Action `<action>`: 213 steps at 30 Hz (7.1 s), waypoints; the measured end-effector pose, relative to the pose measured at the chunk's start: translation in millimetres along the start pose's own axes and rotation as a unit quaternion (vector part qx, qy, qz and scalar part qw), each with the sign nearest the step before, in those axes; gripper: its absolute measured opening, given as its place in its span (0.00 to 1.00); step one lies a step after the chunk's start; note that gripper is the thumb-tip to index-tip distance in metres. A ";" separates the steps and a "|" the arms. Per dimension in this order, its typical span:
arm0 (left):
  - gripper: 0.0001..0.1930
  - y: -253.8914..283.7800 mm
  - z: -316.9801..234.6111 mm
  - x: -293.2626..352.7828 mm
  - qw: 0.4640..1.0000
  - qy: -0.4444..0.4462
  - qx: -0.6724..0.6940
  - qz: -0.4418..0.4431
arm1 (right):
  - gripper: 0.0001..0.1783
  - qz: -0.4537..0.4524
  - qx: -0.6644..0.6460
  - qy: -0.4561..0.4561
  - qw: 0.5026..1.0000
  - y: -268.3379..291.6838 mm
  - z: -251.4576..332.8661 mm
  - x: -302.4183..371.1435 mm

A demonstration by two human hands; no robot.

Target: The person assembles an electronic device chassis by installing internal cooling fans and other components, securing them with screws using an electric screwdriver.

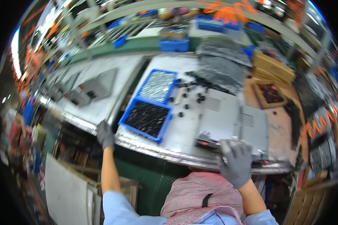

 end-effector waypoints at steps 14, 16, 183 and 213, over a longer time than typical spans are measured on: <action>0.37 46.2 -315.6 149.7 0.761 -0.057 0.497 0.413 | 0.19 0.102 0.055 -0.086 0.990 78.0 -124.7 58.3; 0.34 14.3 -322.7 169.2 0.729 0.012 0.475 0.494 | 0.16 0.099 0.057 -0.069 0.991 70.8 -132.5 61.5; 0.13 1.9 -465.1 316.5 0.755 -0.329 0.370 0.429 | 0.20 -0.021 0.309 -0.939 0.153 214.6 16.4 710.3; 0.10 16.8 -462.1 304.1 0.718 -0.299 0.478 0.409 | 0.15 -0.276 0.217 -0.736 0.578 303.9 -26.1 474.7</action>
Point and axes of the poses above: each hand's wrist, its own x-axis away from the middle knuckle, its own y-axis out of the back of the hand, z = x × y, the point moved 6 cm from there along -x, towards the middle knuckle, and after that the axes turned 12 degrees about -z, right-handed, at the moved point
